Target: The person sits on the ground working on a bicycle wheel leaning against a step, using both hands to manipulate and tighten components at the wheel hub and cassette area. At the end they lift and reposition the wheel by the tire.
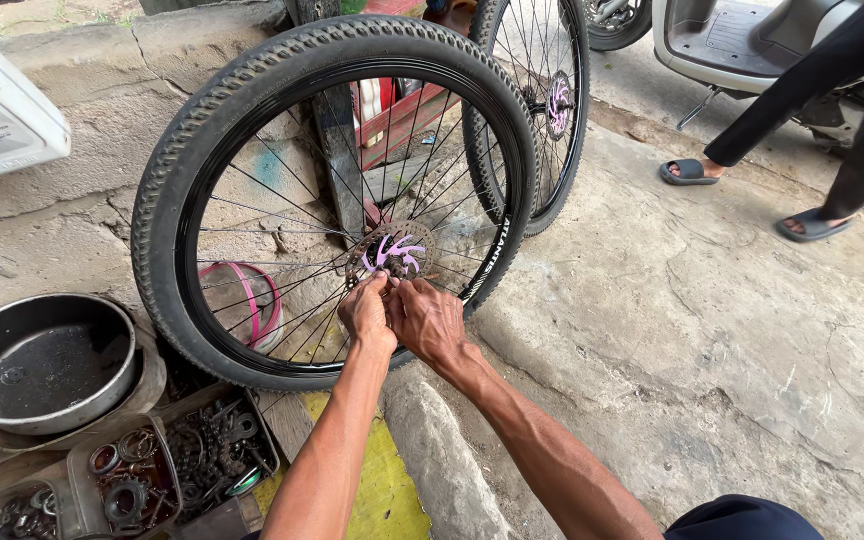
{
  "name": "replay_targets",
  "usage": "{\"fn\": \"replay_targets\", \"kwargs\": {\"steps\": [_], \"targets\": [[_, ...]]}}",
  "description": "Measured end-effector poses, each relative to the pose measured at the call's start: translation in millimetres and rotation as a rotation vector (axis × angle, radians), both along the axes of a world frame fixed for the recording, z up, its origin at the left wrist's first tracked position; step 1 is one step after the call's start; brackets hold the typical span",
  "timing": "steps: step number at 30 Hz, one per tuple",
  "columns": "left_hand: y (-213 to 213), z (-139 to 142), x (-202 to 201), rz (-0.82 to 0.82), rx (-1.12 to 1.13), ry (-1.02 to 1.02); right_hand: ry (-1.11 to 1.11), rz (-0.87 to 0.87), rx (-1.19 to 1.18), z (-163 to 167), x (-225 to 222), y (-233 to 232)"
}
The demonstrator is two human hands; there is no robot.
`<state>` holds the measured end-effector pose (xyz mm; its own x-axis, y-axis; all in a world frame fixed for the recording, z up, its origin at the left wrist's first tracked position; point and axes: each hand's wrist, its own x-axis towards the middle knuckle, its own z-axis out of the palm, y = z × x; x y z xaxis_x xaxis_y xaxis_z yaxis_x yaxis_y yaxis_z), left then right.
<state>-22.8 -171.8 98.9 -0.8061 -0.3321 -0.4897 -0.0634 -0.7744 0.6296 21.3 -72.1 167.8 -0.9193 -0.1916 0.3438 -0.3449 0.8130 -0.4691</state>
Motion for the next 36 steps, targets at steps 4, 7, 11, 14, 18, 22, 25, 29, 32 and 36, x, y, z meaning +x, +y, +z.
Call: {"fn": "replay_targets", "kwargs": {"steps": [4,7,11,14,18,22,25,29,32,36], "targets": [[-3.0,0.3,-3.7,-0.019,-0.004,0.018,0.144,0.064,0.053,-0.3,-4.2,-0.6],[-3.8,1.9,-3.3,-0.046,0.004,-0.019,-0.159,0.004,-0.086,-4.0,-8.9,-2.2],[-2.9,-2.0,-5.2,-0.117,-0.067,-0.062,-0.763,-0.113,-0.992,-10.0,-20.0,-3.2],[-2.3,-8.9,-7.9,-0.194,-0.039,-0.061,-1.013,-0.158,-1.403,-12.5,-25.6,-2.3],[-3.0,-10.4,-13.9,-0.263,0.034,-0.041,-1.069,-0.075,-1.507,-12.9,-24.4,2.4],[0.9,-11.7,-13.7,-0.19,-0.045,-0.087,-0.576,-0.131,-0.802,-3.1,-14.8,5.8],[4.4,-18.6,-17.1,-0.141,-0.055,0.015,-0.145,-0.039,-0.455,5.2,-7.6,12.0],[6.9,-27.0,-24.8,-0.074,0.008,0.099,0.013,0.013,-0.351,6.7,-6.4,15.1],[9.7,-24.7,-22.6,-0.069,0.002,0.0,-0.183,-0.094,-0.341,-2.8,-11.4,14.4],[9.9,-11.8,-12.0,-0.17,-0.036,-0.031,-0.681,-0.253,-1.02,-20.4,-28.1,15.5]]}}
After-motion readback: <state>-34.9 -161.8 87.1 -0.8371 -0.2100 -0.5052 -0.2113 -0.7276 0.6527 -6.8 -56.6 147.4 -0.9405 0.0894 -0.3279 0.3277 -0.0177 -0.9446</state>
